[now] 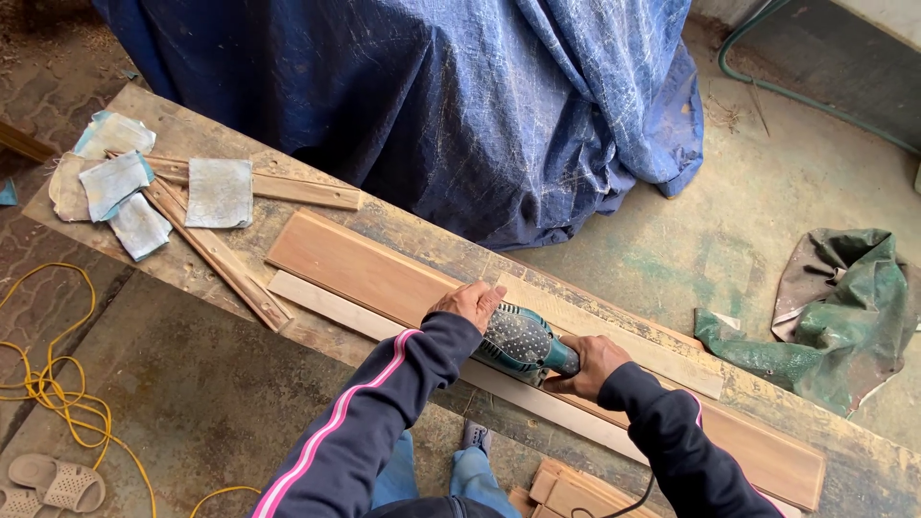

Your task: Sanding wooden planks with an electric sander.

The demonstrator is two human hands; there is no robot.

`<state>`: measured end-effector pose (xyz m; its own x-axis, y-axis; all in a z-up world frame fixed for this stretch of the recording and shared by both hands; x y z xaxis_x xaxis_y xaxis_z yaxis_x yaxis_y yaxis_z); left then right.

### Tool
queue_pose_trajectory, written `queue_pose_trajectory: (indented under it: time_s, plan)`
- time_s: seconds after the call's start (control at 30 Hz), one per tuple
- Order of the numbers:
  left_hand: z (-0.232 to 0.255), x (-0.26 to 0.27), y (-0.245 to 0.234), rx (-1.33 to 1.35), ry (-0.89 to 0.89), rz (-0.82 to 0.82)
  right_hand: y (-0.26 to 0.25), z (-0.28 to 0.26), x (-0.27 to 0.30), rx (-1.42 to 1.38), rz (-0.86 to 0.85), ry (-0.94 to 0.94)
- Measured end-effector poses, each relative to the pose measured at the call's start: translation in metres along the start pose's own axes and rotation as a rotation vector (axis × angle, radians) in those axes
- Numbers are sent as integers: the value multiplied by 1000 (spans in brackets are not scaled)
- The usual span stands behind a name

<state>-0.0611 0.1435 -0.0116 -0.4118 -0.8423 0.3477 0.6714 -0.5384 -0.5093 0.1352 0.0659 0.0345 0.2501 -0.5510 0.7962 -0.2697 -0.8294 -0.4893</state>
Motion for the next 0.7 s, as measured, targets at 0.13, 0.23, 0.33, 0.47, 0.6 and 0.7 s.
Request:
queue_pose_trajectory:
  time_s: [0.13,0.23,0.33,0.47,0.6,0.7]
  plan:
    - [-13,-1,-11,-17,-23,-13,-1,-16,-8,-8,-1,-31]
    - [-19,-1,-18,-11,-52,-36,0,-22,-13,-4,-34,8]
    - [-26,-3,-24,-15,-64,-45,-3,-34,-17,-36,-36,-18]
    - [-31,-3,-34,-4,-58,-43,-5,-43,-21,-33,-48,-5]
    - [-38,-4,-43,-10,-30,-20,-7,-53,-27,-41,-42,-25]
    - [-41,-2,-54,-11,-26,-10,-9,-63,-30,-24,-45,-17]
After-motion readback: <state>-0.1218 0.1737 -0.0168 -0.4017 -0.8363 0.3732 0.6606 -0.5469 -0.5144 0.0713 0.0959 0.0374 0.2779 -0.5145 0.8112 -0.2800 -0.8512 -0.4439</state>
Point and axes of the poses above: each hand's wrist, its own x-axis away from the middle knuckle, its own y-axis out of the palm, z = x × y, the point moved 10 cm from there along -x, towards the middle knuckle, and after that the axes turned 15 degrees about -z, right-handed, at the moved point
